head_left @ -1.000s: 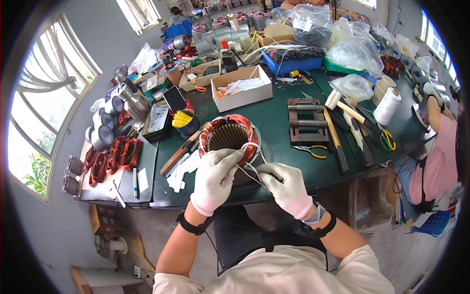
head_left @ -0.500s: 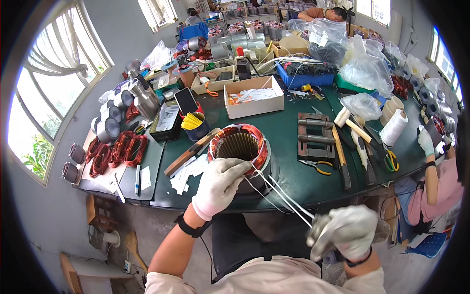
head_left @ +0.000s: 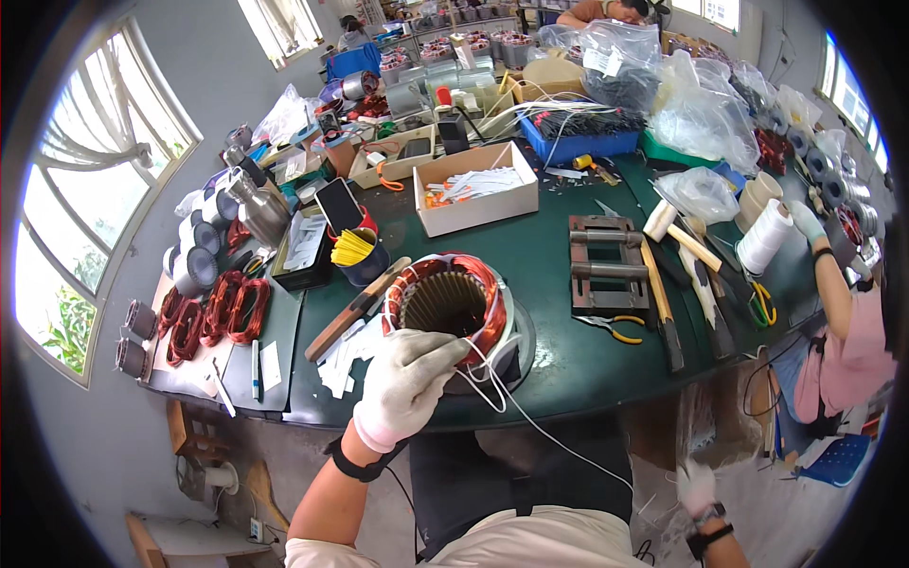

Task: Assembling and tying wires on a motor stator in a workshop.

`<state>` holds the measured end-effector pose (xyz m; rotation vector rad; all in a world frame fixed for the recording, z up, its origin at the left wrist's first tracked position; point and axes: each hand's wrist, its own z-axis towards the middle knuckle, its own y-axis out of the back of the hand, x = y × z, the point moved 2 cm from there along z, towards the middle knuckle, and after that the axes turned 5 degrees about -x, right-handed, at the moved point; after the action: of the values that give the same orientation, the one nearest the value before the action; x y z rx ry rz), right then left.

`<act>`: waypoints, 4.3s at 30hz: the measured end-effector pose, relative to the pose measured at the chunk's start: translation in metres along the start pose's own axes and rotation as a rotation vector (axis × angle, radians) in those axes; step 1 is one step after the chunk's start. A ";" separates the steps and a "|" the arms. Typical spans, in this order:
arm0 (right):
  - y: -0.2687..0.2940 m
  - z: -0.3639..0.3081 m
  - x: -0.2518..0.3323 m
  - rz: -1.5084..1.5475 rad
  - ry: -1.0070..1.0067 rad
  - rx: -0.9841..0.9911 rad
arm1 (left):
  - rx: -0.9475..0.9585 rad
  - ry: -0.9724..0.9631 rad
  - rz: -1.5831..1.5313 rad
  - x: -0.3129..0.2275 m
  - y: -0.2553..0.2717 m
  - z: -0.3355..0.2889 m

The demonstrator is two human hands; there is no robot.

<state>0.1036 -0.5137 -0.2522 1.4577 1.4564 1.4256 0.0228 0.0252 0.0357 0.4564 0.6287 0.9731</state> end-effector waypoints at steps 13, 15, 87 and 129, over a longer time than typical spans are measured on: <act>0.106 -0.005 0.232 0.555 0.613 0.057 | -0.019 -0.046 -0.077 0.016 0.004 0.002; 0.079 -0.014 0.137 0.330 0.391 -0.015 | -0.026 -0.041 -0.075 0.019 0.008 -0.001; 0.185 0.023 0.405 1.187 0.975 0.053 | -0.123 0.119 0.038 0.017 -0.005 -0.011; 0.197 0.053 0.436 1.211 0.684 0.219 | 0.029 0.291 -0.037 0.023 0.018 -0.011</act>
<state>0.1230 -0.1250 0.0315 2.3043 1.0387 2.7482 0.0137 0.0544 0.0322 0.3300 0.9114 1.0049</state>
